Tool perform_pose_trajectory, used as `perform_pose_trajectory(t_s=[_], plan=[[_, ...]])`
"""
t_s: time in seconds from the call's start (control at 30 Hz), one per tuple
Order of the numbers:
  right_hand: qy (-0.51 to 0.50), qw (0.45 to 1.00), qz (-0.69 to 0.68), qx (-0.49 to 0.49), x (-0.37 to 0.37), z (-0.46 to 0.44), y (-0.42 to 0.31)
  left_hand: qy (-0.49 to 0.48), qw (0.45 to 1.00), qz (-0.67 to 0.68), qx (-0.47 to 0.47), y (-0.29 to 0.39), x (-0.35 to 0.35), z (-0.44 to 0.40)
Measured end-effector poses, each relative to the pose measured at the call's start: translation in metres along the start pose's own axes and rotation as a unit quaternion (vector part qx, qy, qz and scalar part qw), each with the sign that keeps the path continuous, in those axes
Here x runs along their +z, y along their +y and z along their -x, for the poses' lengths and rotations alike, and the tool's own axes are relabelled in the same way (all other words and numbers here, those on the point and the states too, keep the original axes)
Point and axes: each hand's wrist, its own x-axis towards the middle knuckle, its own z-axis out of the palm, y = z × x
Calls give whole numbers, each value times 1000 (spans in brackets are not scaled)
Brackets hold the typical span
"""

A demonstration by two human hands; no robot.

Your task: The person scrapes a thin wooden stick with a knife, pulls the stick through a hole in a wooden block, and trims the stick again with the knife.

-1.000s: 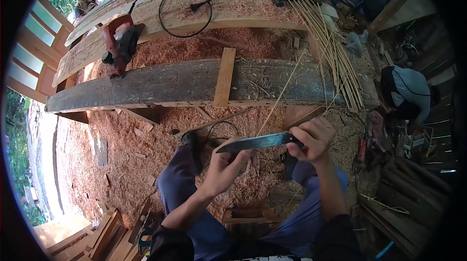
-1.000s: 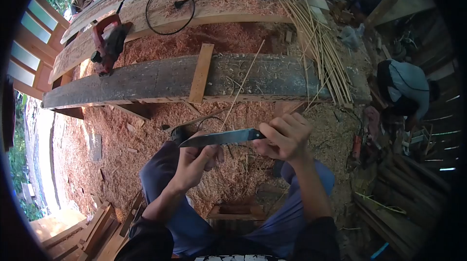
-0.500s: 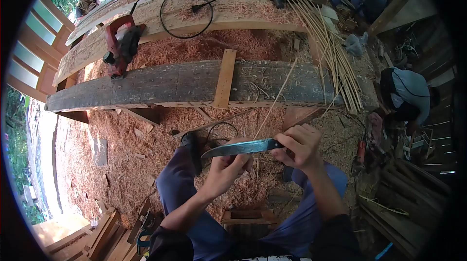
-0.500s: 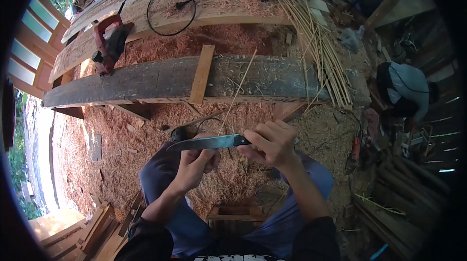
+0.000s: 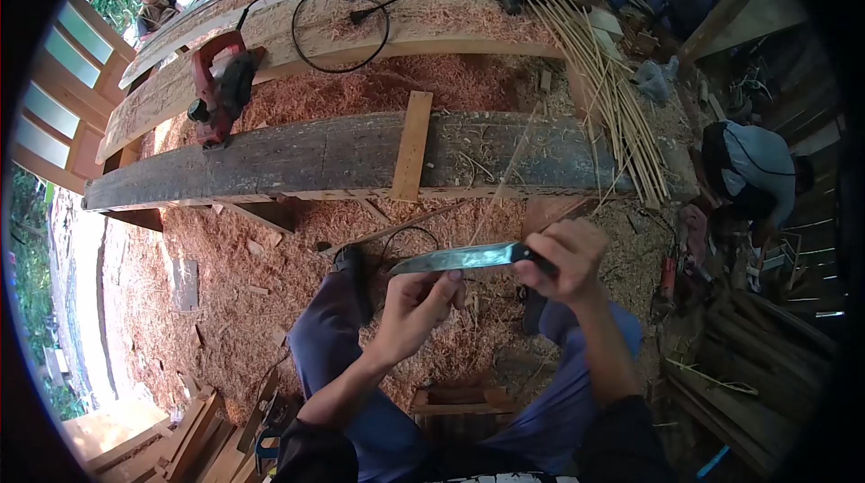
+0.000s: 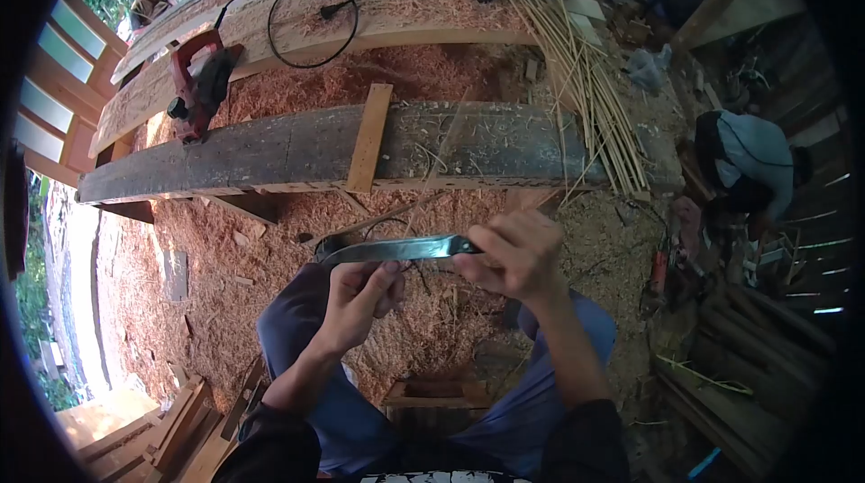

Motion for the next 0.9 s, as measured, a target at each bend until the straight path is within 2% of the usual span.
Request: perform_pose_trajectory(t_s=[0.2,0.27,0.33,0.4,0.47,0.6,0.67,0.7,0.77,0.9], plan=[[7,999,33,4,-8,1,13,13,1000,-6,-16,7,2,-3],[96,992,16,79,-5,3,27,23,1000,8,-8,9,1,0],[111,991,28,63,-14,-8,25,-8,1000,9,-4,7,-3,3],[128,990,33,46,-9,-10,20,0,1000,7,-10,7,0,2],[34,999,27,-2,6,4,2,1,1000,-1,-26,5,-1,3],[-25,1000,-7,2,3,-7,-6,-15,999,8,-29,3,0,2],[64,997,40,-33,10,-7,8,-4,1000,-3,-30,6,-2,-1],[66,996,40,-34,11,-8,12,-4,1000,-4,-28,8,-1,-1],[126,991,41,37,8,-8,18,14,1000,2,2,13,2,0],[115,991,28,56,-8,-4,16,20,999,-39,19,6,3,2]])
